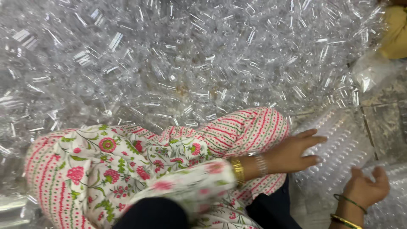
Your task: The person sits on the floor surrounded by piles of clear plastic tubes and fills clear plastic bags with the tubes by hand. They gather tubes from the pile, insert them one at a time into a bag held on their lap, and set filled bags aside.
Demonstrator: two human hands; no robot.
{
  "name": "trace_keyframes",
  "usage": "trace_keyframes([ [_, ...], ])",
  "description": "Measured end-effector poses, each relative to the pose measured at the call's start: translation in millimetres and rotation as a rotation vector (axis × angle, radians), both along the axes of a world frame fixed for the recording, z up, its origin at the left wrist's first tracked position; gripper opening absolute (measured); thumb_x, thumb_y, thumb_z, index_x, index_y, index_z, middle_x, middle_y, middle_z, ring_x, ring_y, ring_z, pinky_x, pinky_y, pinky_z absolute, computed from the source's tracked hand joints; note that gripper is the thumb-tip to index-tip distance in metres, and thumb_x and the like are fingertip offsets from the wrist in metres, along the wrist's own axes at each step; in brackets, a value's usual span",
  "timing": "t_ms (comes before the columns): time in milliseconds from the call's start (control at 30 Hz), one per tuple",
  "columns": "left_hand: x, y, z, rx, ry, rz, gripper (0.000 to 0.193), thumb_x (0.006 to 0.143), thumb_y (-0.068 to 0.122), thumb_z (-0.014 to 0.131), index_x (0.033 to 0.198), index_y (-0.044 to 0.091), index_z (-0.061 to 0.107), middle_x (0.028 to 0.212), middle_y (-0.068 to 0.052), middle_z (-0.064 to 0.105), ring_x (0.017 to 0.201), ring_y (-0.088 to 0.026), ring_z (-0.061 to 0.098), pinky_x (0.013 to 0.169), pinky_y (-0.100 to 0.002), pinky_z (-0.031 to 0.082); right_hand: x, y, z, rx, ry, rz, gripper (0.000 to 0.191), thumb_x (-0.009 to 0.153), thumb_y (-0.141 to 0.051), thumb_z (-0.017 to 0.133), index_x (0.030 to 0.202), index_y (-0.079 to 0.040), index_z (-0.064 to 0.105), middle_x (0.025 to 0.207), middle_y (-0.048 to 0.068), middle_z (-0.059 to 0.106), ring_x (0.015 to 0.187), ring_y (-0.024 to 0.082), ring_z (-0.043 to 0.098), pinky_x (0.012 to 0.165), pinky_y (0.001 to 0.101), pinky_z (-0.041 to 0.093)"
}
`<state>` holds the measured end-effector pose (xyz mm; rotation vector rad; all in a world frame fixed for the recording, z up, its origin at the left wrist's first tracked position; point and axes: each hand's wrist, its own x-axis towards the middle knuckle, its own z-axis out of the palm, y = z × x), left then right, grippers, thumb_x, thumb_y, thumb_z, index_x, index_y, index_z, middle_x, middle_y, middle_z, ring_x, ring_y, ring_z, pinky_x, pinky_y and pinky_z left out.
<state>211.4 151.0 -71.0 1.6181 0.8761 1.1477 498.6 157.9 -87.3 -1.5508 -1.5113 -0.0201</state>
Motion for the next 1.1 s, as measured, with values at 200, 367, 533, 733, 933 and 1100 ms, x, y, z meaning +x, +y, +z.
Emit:
trace_keyframes([
  [200,-277.3,-74.5,21.8,-0.181,-0.054,0.508,0.039,0.104,0.0,0.044,0.133,0.013,0.066,0.127,-0.006,0.073,0.098,-0.02,0.075,0.085,-0.03,0.061,-154.2,71.7,62.0,-0.222,0.555,0.426,0.021,0.099,0.005,0.071,0.12,0.004,0.068,0.112,0.008,0.071,0.096,0.015,0.068,0.082,0.0262,0.06],
  [367,-405.4,-122.4,15.1,0.012,0.016,1.474,0.02,0.105,-0.002,0.065,0.123,0.002,0.07,0.097,-0.006,0.069,0.082,-0.009,0.062,0.071,-0.025,0.051,-370.0,131.2,89.8,-0.451,0.361,0.856,0.016,0.101,-0.012,0.07,0.11,0.002,0.072,0.087,0.002,0.068,0.075,0.009,0.064,0.068,0.0229,0.054],
  [533,-414.4,-78.6,-22.9,0.076,-0.631,1.347,0.022,0.1,-0.001,0.061,0.121,0.001,0.067,0.09,-0.001,0.063,0.076,-0.007,0.058,0.068,-0.024,0.054,-556.4,177.4,73.3,-0.66,0.298,0.936,0.017,0.092,-0.015,0.07,0.098,0.0,0.076,0.074,0.005,0.07,0.053,0.011,0.061,0.046,0.026,0.05],
  [733,-405.2,-66.8,-20.0,-0.16,-0.675,1.323,0.02,0.095,-0.001,0.063,0.113,0.0,0.069,0.091,-0.003,0.069,0.078,-0.007,0.065,0.074,-0.024,0.06,-631.5,221.7,25.3,-0.63,0.177,0.816,0.019,0.089,-0.016,0.079,0.082,0.002,0.078,0.064,0.007,0.068,0.048,0.009,0.058,0.042,0.0257,0.044],
  [933,-402.0,-64.1,-10.7,-0.187,-0.762,1.298,0.019,0.094,0.0,0.063,0.112,0.0,0.069,0.09,-0.002,0.07,0.078,-0.007,0.065,0.073,-0.024,0.06,-611.9,209.8,45.4,-0.739,0.491,0.707,0.014,0.087,-0.011,0.077,0.079,0.0,0.074,0.06,0.003,0.059,0.043,0.01,0.05,0.036,0.0277,0.04],
  [1100,-402.9,-63.6,-9.6,-0.159,-0.795,1.293,0.019,0.091,-0.001,0.065,0.11,-0.001,0.069,0.085,-0.004,0.068,0.073,-0.009,0.063,0.065,-0.023,0.054,-568.9,179.7,125.2,-0.381,0.502,0.77,0.01,0.095,-0.013,0.074,0.096,-0.003,0.072,0.072,0.002,0.067,0.051,0.009,0.059,0.041,0.0244,0.048],
])
